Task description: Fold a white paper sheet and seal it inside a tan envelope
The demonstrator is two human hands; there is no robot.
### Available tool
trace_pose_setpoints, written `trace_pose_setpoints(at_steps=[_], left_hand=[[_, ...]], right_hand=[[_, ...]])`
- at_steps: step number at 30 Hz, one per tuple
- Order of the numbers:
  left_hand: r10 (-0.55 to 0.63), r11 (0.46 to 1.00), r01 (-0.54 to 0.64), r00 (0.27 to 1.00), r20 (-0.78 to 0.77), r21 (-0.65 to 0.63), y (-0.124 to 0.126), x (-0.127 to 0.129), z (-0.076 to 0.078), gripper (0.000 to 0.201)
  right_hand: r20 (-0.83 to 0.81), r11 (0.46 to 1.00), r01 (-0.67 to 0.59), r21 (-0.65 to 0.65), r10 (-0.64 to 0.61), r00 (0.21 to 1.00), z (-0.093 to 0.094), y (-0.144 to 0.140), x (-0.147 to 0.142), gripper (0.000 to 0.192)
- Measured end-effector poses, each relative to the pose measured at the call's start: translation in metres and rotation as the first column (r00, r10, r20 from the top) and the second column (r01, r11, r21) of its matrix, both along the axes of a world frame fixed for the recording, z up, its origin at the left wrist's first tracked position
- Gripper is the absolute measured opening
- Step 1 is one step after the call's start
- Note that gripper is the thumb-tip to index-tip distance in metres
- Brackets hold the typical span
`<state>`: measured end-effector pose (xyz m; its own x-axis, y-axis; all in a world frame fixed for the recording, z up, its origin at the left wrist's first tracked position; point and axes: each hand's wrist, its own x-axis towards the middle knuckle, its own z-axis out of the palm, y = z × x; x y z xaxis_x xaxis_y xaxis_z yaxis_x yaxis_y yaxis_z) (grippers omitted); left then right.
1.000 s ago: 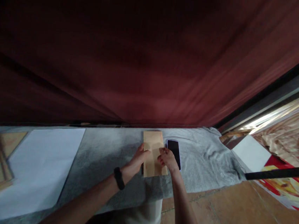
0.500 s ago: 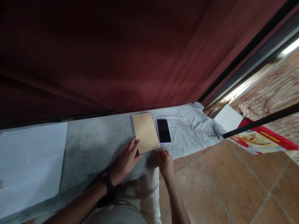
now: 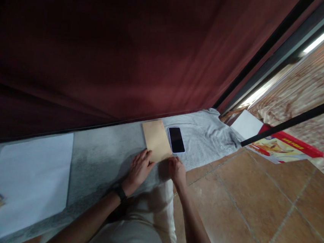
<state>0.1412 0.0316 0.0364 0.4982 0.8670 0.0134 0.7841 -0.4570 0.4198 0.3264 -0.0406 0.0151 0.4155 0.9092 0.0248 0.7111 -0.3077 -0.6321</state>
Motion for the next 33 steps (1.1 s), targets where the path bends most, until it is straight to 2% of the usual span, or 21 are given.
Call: trace_pose_setpoints(at_steps=[5,12,15,19,22,25,29,31,33], left_hand=[[-0.004,1.0,0.004,1.0,-0.014,0.009,-0.002,0.001,0.001,0.045],[-0.021,1.0,0.021,0.999,0.028,0.019,-0.004,-0.002,-0.007,0.049],[-0.057,0.997,0.053,0.996,0.075,0.05,-0.007,-0.017,-0.014,0.053],[-0.052,0.994,0.04,0.991,0.121,0.097,-0.018,-0.062,-0.026,0.049],[0.064,0.991,-0.074,0.994,0.091,0.116,-0.031,-0.107,-0.029,0.045],[0.248,0.95,-0.251,0.968,0.042,0.186,-0.042,-0.154,-0.028,0.05],[0.524,0.811,-0.498,0.852,0.0,0.308,-0.051,-0.213,-0.028,0.058],[0.641,0.73,-0.593,0.767,-0.038,0.339,-0.053,-0.236,-0.03,0.064],[0.713,0.681,-0.65,0.693,-0.104,0.337,-0.054,-0.25,-0.031,0.071]], right_hand=[[0.002,1.0,0.01,0.008,-0.01,1.0,0.0,0.002,0.001,0.031],[-0.008,0.999,-0.002,0.042,0.002,1.0,-0.002,-0.003,0.001,0.031],[-0.036,0.999,0.019,0.041,-0.017,0.999,-0.002,-0.009,-0.008,0.031],[-0.149,0.994,-0.064,0.092,0.078,0.986,-0.006,-0.02,-0.035,0.029],[-0.21,0.972,-0.183,0.15,0.212,0.954,-0.012,-0.023,-0.063,0.028],[-0.183,0.928,-0.306,0.215,0.346,0.92,-0.019,-0.016,-0.094,0.027],[-0.104,0.836,-0.417,0.355,0.479,0.872,-0.027,0.001,-0.137,0.029],[-0.051,0.807,-0.463,0.366,0.514,0.856,-0.031,0.008,-0.155,0.032],[0.011,0.791,-0.499,0.353,0.53,0.848,-0.035,0.012,-0.168,0.034]])
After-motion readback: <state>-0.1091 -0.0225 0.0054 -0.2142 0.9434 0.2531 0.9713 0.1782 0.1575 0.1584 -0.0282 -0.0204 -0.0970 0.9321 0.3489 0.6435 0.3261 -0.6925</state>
